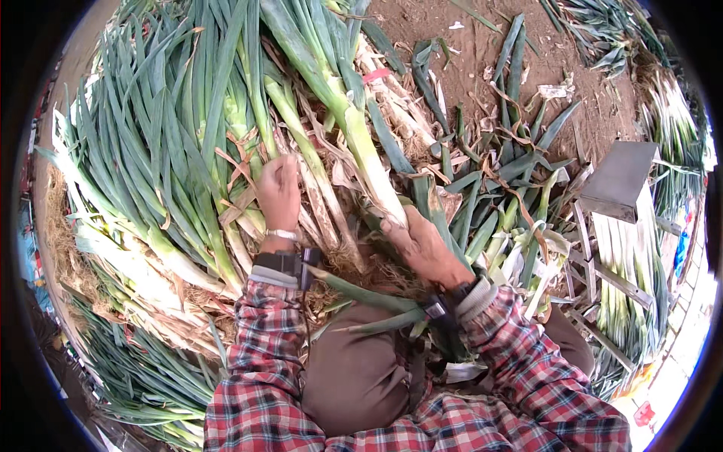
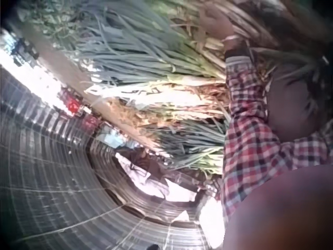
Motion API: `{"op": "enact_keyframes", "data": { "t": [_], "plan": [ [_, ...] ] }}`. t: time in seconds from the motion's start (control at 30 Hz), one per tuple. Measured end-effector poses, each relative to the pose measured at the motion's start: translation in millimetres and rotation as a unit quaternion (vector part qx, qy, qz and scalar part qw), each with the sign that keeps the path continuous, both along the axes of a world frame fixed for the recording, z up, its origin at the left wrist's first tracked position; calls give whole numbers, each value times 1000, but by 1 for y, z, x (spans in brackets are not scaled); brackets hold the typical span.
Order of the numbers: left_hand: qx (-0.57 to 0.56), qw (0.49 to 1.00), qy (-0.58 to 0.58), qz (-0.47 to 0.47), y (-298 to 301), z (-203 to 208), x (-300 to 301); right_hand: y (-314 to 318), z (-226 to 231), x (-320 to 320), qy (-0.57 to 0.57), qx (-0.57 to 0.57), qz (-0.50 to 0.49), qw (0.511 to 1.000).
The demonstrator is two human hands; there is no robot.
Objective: Cleaning and peeling leeks by removing the outer layer and bundling them.
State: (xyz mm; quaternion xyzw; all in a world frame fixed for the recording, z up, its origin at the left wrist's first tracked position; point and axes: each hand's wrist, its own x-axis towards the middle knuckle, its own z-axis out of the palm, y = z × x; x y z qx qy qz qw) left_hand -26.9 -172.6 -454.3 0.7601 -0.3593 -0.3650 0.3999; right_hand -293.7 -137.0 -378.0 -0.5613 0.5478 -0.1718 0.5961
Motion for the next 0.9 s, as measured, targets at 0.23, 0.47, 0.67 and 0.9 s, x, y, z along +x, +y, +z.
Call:
{"op": "enact_keyframes", "data": {
  "t": [0.23,0.47,0.67,0.9],
  "plan": [
    [-157,854,495,-17,-58,110,-105,98,85,-57,80,-76,-2,994],
    [-187,774,571,-200,-1,275,-124,48,164,-18,-114,-212,-65,968],
    [-324,863,368,-121,33,357,-133,41,228,12,-133,-468,-201,850],
    [-332,836,430,-83,54,382,-51,131,256,-81,-229,-155,-102,956]
  ]
}}
